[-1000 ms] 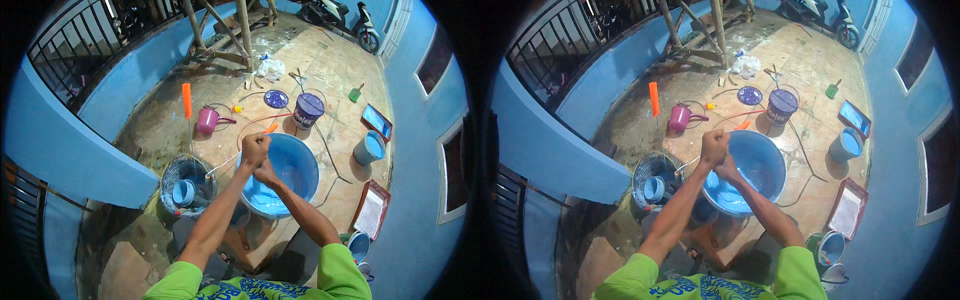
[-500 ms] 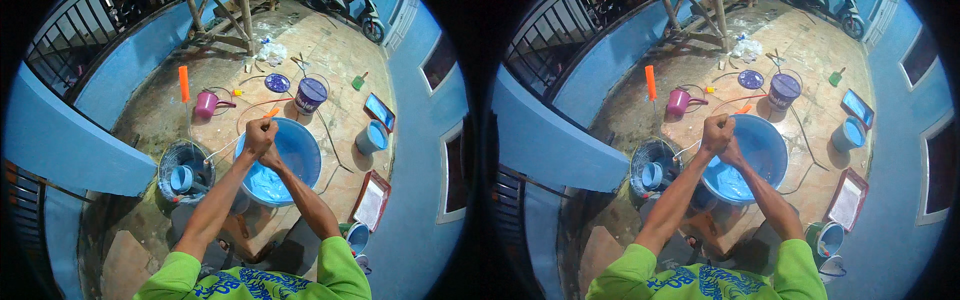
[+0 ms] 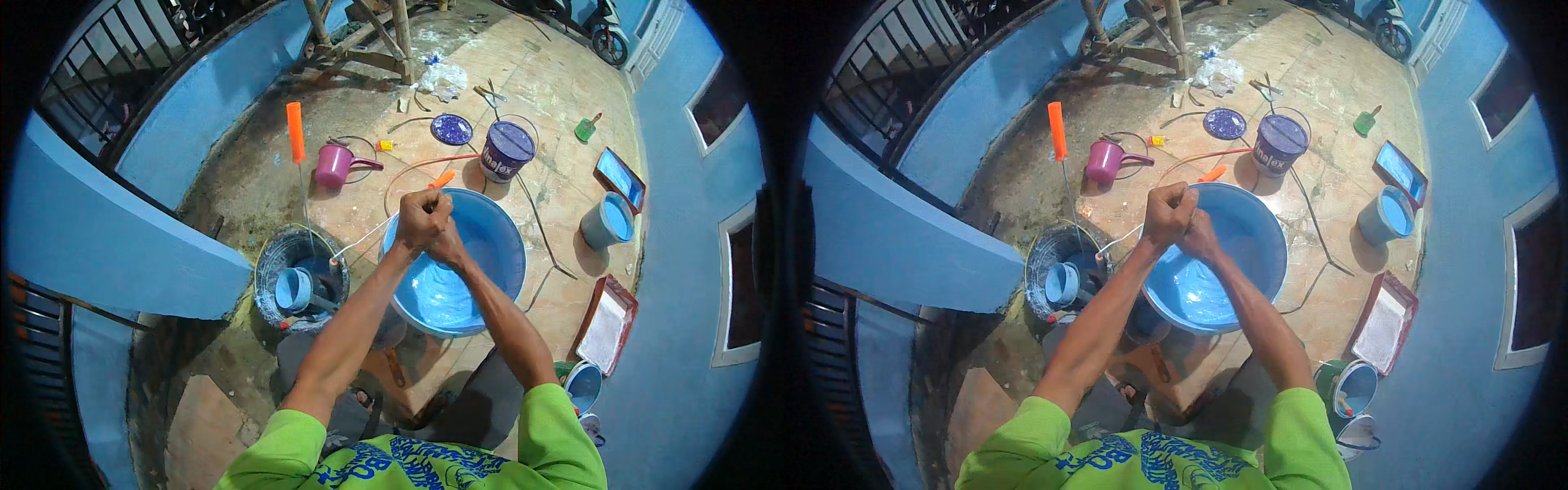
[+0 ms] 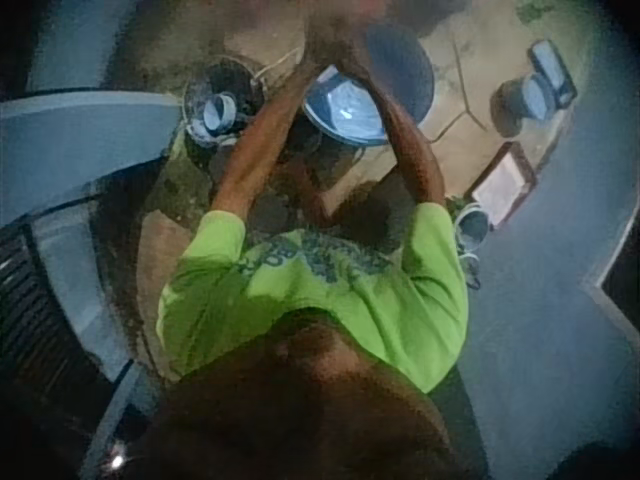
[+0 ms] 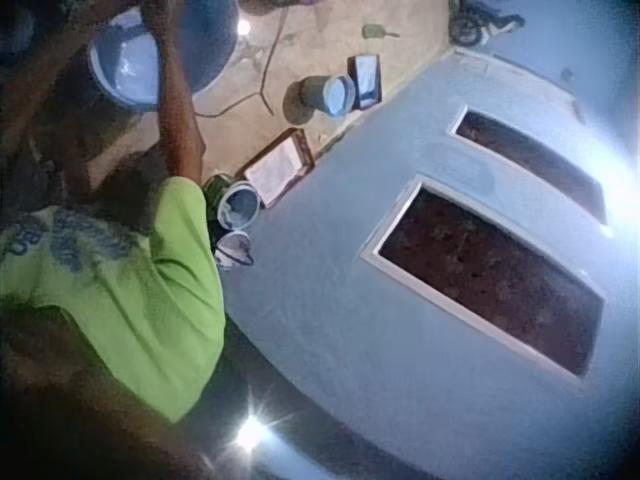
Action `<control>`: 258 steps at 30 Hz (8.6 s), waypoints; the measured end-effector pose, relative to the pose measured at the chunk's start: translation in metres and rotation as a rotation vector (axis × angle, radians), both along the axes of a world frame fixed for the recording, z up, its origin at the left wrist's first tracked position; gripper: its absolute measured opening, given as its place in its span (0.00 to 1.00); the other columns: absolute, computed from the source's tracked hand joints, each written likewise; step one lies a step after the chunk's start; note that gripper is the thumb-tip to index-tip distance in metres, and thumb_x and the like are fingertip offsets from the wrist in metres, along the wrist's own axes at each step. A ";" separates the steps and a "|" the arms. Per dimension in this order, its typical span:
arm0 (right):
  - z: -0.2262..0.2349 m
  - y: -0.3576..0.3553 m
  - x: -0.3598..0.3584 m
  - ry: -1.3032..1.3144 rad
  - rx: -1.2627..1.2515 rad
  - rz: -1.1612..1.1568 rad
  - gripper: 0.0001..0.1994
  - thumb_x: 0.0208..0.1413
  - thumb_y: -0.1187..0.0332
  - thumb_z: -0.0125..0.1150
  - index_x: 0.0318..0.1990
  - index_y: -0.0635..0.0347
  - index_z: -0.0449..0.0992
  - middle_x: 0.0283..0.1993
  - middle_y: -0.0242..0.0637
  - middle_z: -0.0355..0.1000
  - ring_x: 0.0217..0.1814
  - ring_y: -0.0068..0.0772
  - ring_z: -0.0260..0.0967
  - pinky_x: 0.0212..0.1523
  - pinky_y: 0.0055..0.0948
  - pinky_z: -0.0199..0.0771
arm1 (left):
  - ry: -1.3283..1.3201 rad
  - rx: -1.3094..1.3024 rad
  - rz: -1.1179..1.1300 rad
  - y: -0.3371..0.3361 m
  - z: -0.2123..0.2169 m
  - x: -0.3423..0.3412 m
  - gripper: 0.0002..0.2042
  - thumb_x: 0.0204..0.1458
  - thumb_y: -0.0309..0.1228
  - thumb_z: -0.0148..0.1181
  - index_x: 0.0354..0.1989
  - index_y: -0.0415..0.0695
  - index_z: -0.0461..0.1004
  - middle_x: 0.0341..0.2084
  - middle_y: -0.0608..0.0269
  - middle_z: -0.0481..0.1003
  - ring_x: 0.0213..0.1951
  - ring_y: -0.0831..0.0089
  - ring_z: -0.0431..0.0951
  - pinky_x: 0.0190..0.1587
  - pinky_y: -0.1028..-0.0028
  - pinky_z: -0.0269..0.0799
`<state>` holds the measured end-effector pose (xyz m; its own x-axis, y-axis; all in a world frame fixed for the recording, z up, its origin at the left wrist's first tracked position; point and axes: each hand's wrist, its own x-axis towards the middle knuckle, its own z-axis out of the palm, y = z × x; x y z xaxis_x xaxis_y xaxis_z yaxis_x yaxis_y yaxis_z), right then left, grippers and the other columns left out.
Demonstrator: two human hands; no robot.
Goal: The person mixes light blue paint in a bucket using a stick, then pours some into a smaller container. They carry the container and a brush into a room and paint the lower portion of a light blue wall along the baseboard.
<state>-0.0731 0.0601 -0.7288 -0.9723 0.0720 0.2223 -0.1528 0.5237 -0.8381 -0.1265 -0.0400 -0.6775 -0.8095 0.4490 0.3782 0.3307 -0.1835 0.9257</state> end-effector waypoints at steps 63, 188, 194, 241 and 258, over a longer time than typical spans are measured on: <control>-0.013 0.014 -0.011 0.156 0.096 -0.013 0.12 0.46 0.72 0.62 0.39 0.65 0.75 0.37 0.48 0.76 0.43 0.44 0.76 0.42 0.39 0.73 | -0.023 -0.065 -0.005 0.005 0.013 0.008 0.17 0.56 0.32 0.56 0.15 0.42 0.66 0.11 0.70 0.64 0.18 0.83 0.62 0.20 0.75 0.59; -0.028 -0.009 0.015 -0.010 -0.142 -0.238 0.12 0.46 0.66 0.65 0.36 0.63 0.78 0.34 0.53 0.78 0.40 0.58 0.77 0.38 0.46 0.75 | -0.031 -0.240 0.060 0.022 0.026 0.020 0.17 0.55 0.30 0.57 0.15 0.40 0.66 0.10 0.66 0.66 0.14 0.81 0.65 0.18 0.73 0.61; -0.018 0.010 0.005 -0.006 0.128 -0.211 0.12 0.46 0.65 0.64 0.36 0.62 0.79 0.35 0.51 0.78 0.41 0.58 0.76 0.38 0.47 0.76 | 0.027 -0.154 -0.028 0.010 0.012 0.013 0.16 0.57 0.30 0.57 0.16 0.41 0.66 0.12 0.68 0.66 0.17 0.81 0.65 0.23 0.74 0.62; -0.008 0.012 0.042 -0.087 0.184 -0.119 0.16 0.49 0.62 0.63 0.41 0.64 0.74 0.31 0.52 0.77 0.37 0.55 0.77 0.37 0.48 0.75 | -0.210 -0.089 -0.119 0.013 0.009 0.029 0.17 0.58 0.31 0.57 0.16 0.41 0.67 0.12 0.66 0.69 0.17 0.80 0.70 0.22 0.75 0.66; -0.004 0.029 0.036 -0.101 0.325 -0.311 0.17 0.47 0.65 0.62 0.42 0.65 0.73 0.30 0.53 0.77 0.36 0.58 0.77 0.35 0.51 0.76 | -0.127 -0.052 -0.200 0.032 0.003 0.022 0.16 0.57 0.33 0.56 0.17 0.41 0.70 0.14 0.67 0.71 0.19 0.82 0.68 0.23 0.76 0.65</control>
<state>-0.0373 0.0887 -0.7329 -0.9334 0.3062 0.1870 0.1274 0.7701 -0.6250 -0.1048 -0.0083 -0.6740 -0.7419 0.6217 0.2511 0.1728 -0.1845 0.9675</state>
